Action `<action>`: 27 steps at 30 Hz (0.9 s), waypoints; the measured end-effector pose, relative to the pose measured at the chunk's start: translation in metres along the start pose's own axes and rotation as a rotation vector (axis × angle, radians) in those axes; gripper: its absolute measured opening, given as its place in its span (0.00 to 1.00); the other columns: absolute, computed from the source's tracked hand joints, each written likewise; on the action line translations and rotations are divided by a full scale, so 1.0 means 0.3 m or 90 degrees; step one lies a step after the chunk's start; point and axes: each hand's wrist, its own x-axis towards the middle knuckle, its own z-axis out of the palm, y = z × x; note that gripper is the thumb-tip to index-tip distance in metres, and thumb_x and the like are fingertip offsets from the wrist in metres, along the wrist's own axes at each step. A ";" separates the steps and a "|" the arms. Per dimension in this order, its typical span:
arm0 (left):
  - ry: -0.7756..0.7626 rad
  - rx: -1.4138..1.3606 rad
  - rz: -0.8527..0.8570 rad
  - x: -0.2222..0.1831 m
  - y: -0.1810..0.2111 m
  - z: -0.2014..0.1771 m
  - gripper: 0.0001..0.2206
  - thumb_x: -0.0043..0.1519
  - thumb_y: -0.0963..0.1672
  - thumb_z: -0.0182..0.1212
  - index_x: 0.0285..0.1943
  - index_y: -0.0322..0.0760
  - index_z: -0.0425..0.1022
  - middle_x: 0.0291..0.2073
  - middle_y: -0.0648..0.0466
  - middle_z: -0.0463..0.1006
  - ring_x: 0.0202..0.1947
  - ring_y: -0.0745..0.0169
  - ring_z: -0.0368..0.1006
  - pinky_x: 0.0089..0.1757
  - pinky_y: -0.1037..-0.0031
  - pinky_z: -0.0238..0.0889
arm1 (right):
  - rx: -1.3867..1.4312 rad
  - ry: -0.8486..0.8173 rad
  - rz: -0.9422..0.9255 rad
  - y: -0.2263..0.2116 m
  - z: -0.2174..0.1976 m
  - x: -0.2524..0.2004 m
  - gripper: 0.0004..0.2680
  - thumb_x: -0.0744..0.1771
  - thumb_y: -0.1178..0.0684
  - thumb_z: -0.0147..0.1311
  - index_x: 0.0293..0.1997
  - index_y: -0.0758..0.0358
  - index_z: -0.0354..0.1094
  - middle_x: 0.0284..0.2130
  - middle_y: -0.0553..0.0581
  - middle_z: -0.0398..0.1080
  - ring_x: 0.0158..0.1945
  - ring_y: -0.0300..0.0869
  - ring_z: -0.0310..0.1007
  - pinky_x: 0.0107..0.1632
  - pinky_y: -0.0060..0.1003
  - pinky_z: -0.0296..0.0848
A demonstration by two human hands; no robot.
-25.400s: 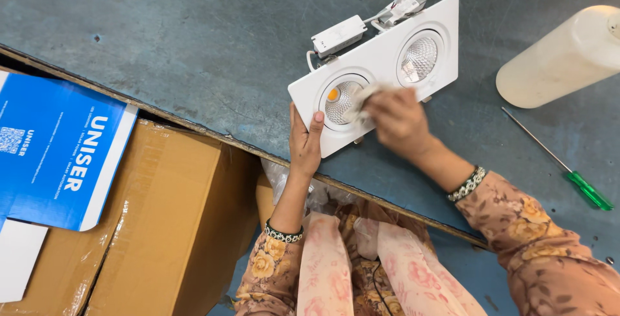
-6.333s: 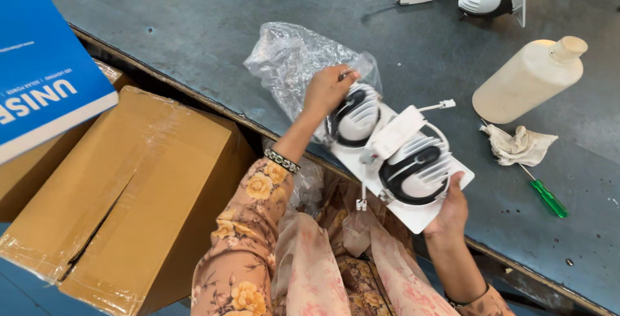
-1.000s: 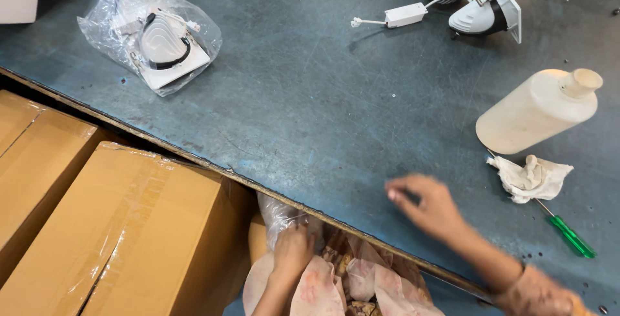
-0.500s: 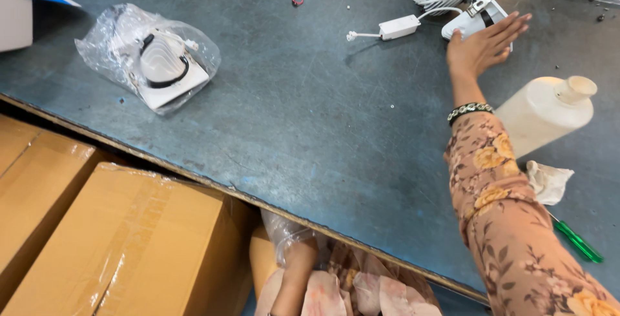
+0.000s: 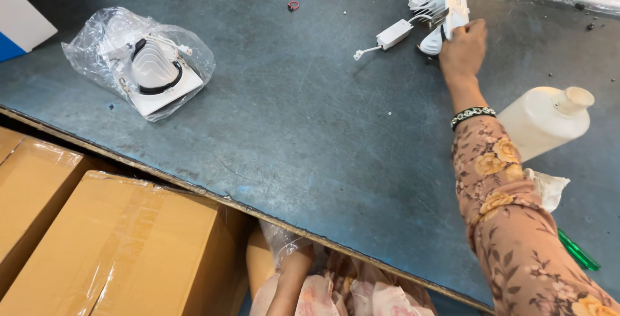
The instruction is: The person wipes a light fixture with a cloth, places a smaller component into a plastic bag, and then puts both the bagged component and the main fixture into a cardboard box before closing it.
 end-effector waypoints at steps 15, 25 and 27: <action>-0.064 -0.052 -0.047 0.041 -0.070 0.135 0.15 0.64 0.49 0.49 0.53 0.50 0.78 0.49 0.44 0.80 0.49 0.36 0.76 0.48 0.50 0.68 | 0.331 -0.178 -0.165 -0.382 -0.717 -0.418 0.12 0.61 0.52 0.68 0.42 0.68 0.76 0.45 0.60 0.71 0.35 0.45 0.79 0.40 0.40 0.77; 0.026 0.006 0.023 -0.042 -0.104 0.115 0.16 0.68 0.51 0.50 0.41 0.41 0.81 0.34 0.41 0.81 0.38 0.39 0.79 0.43 0.54 0.71 | 0.384 -0.167 -0.204 -0.462 -0.978 -0.611 0.19 0.60 0.49 0.70 0.54 0.63 0.72 0.51 0.60 0.71 0.50 0.50 0.75 0.50 0.41 0.77; 0.082 0.013 0.073 -0.088 -0.098 0.070 0.14 0.67 0.49 0.51 0.40 0.40 0.81 0.33 0.42 0.81 0.36 0.41 0.80 0.40 0.55 0.71 | 0.379 -0.172 -0.216 -0.444 -0.982 -0.633 0.20 0.61 0.50 0.70 0.57 0.63 0.71 0.53 0.61 0.70 0.52 0.51 0.75 0.51 0.42 0.76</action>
